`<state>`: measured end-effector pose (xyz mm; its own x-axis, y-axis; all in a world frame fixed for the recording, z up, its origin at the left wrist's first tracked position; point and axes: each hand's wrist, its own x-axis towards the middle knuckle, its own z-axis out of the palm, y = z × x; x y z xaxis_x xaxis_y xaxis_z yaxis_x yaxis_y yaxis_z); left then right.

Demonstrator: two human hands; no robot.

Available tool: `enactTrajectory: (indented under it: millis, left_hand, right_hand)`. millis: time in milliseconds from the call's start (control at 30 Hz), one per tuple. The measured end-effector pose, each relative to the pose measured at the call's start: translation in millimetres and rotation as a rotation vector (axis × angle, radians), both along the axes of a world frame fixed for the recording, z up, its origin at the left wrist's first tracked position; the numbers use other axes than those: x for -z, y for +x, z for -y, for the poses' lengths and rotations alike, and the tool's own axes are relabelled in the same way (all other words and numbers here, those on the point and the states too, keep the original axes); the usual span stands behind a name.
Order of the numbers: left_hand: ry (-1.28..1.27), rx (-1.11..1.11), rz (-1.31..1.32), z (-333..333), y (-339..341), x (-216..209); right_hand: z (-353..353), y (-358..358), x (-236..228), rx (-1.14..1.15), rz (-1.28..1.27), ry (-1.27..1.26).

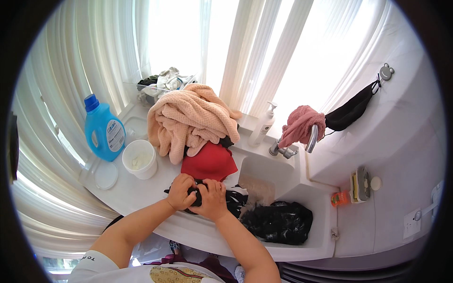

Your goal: The person washes black clothing by hand in a sink. They use a small white cup to pour water and soap solution onto the garment, then scrub and squeeze the fabric repeatedly.

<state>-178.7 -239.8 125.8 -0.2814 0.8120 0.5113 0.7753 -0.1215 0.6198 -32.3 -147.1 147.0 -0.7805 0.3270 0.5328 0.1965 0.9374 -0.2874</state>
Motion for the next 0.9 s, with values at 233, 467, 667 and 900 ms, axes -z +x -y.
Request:
enactTrajectory:
  millis: [233,467,667,900]
  left_hand:
    - [-0.037,0.051,0.013,37.0,18.8,-11.5]
    - [-0.005,-0.046,0.002,1.7,-1.2,7.3]
    - [-0.095,-0.070,-0.125,3.4,-5.0,-3.2]
    - [0.037,-0.017,0.027,21.0,11.0,-14.7]
  right_hand:
    - [17.0,37.4,-12.3,-0.053,0.340,-0.197]
    - [-3.7,0.6,15.5,-0.083,0.008,-0.146]
    - [-73.8,42.8,2.0,0.226,0.218,-0.310]
    - [-54.3,85.9,52.2,0.466,-0.254,-1.337]
